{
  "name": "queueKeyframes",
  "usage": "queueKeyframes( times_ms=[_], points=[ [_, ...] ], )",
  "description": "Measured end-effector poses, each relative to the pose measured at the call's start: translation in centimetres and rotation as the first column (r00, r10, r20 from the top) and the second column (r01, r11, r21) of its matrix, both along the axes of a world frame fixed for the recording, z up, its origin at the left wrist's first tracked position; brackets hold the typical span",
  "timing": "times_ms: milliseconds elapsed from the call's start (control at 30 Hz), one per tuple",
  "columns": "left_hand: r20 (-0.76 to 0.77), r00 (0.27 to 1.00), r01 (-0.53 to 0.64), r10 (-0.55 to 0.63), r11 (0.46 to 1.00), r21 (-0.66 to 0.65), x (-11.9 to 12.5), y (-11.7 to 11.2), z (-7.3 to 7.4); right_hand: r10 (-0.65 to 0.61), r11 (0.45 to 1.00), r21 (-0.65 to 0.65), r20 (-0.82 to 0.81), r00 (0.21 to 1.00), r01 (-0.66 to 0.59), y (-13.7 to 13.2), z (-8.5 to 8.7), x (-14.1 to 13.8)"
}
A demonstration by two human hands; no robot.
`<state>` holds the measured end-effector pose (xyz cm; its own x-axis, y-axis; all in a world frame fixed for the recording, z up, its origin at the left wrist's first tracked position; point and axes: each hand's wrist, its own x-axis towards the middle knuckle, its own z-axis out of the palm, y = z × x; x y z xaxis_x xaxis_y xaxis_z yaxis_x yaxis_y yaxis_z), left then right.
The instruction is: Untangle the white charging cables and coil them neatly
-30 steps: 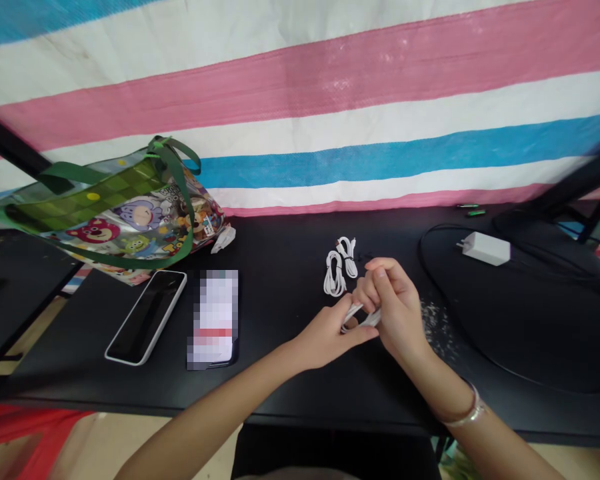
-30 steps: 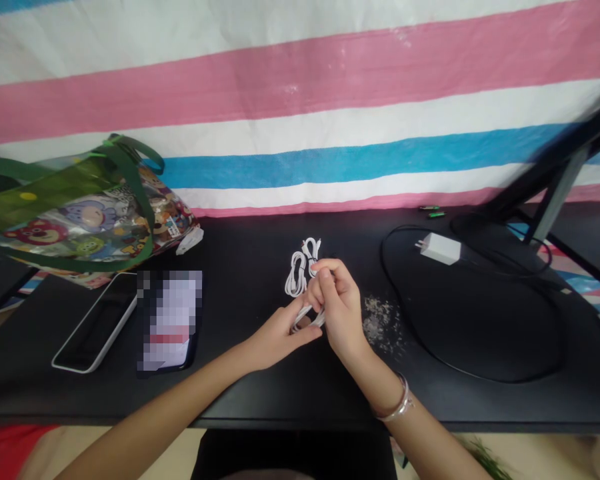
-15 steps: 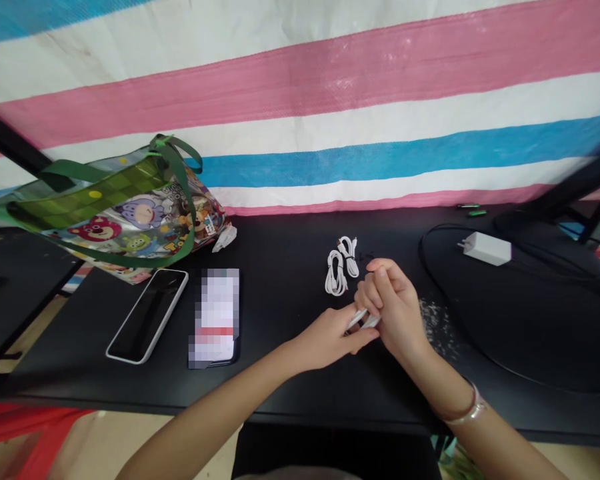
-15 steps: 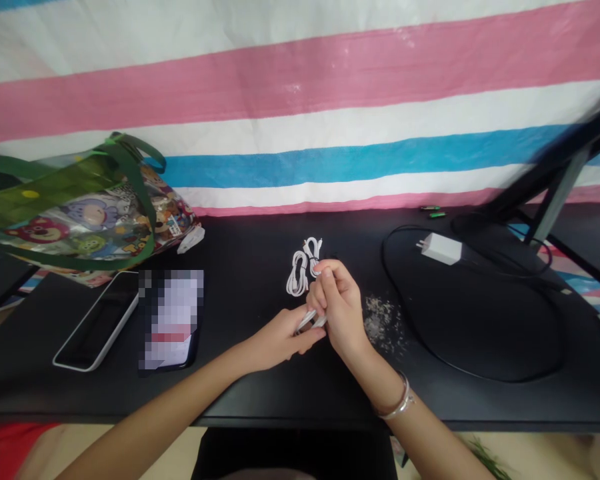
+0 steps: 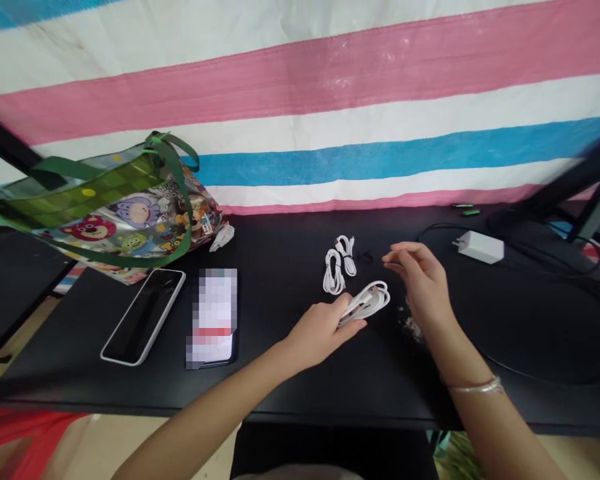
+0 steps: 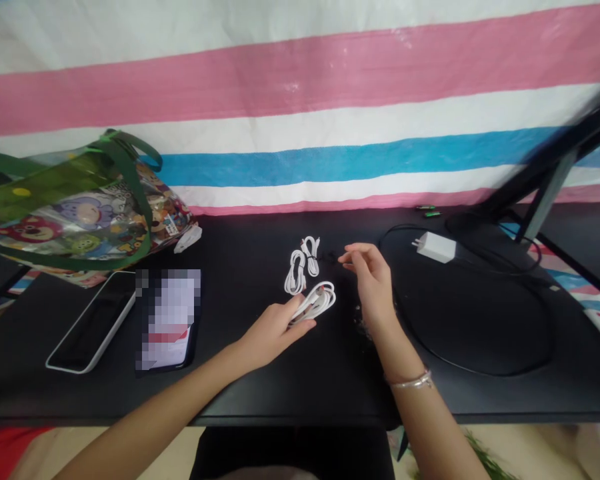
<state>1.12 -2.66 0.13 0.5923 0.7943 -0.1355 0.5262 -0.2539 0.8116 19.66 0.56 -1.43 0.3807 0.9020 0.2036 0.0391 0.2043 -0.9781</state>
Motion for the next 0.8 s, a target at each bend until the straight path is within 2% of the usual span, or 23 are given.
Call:
queueKeyframes(
  times_ms=[67,133,200,267,367,433,500,567,700,800],
  points=[
    [-0.061,0.996,0.061,-0.059,0.997,0.037,0.2,-0.1,0.1,-0.003,1.0,-0.011,0.129,0.992,0.005,0.5,-0.9,0.7],
    [-0.114,0.989,0.107,-0.099,0.992,0.07,0.3,-0.2,0.1,-0.015,1.0,0.024,0.328,0.945,0.007,1.0,-1.9,1.0],
    [-0.156,0.982,0.126,-0.11,0.987,0.097,0.5,-0.2,0.1,-0.033,0.998,0.067,0.543,0.839,-0.004,1.4,-2.8,0.9],
    [-0.183,0.976,0.138,-0.117,0.984,0.109,0.5,-0.2,0.1,-0.039,0.997,0.074,0.693,0.72,-0.018,1.7,-3.7,0.7],
    [-0.208,0.969,0.155,-0.13,0.982,0.11,0.5,-0.2,0.1,-0.077,0.997,0.08,0.795,0.602,0.021,1.8,-4.3,0.6],
    [-0.218,0.967,0.161,-0.134,0.981,0.109,0.5,-0.2,0.1,-0.098,0.995,0.089,0.806,0.584,0.044,1.7,-4.2,0.6],
    [-0.216,0.969,0.149,-0.122,0.982,0.116,0.6,-0.2,0.1,-0.092,0.996,0.085,0.779,0.62,0.041,1.6,-3.9,0.7],
    [-0.196,0.977,0.107,-0.081,0.986,0.125,0.5,-0.1,0.0,-0.048,0.998,0.064,0.705,0.708,0.004,1.4,-3.2,0.9],
    [-0.096,0.991,-0.088,0.097,0.992,0.086,0.1,0.4,-0.2,0.097,0.994,0.0,0.425,0.9,-0.108,0.7,-1.6,0.7],
    [0.082,0.971,-0.22,0.223,0.975,-0.039,-0.3,1.1,-0.7,0.212,0.977,-0.028,0.244,0.946,-0.212,0.1,-0.3,0.0]
  ],
)
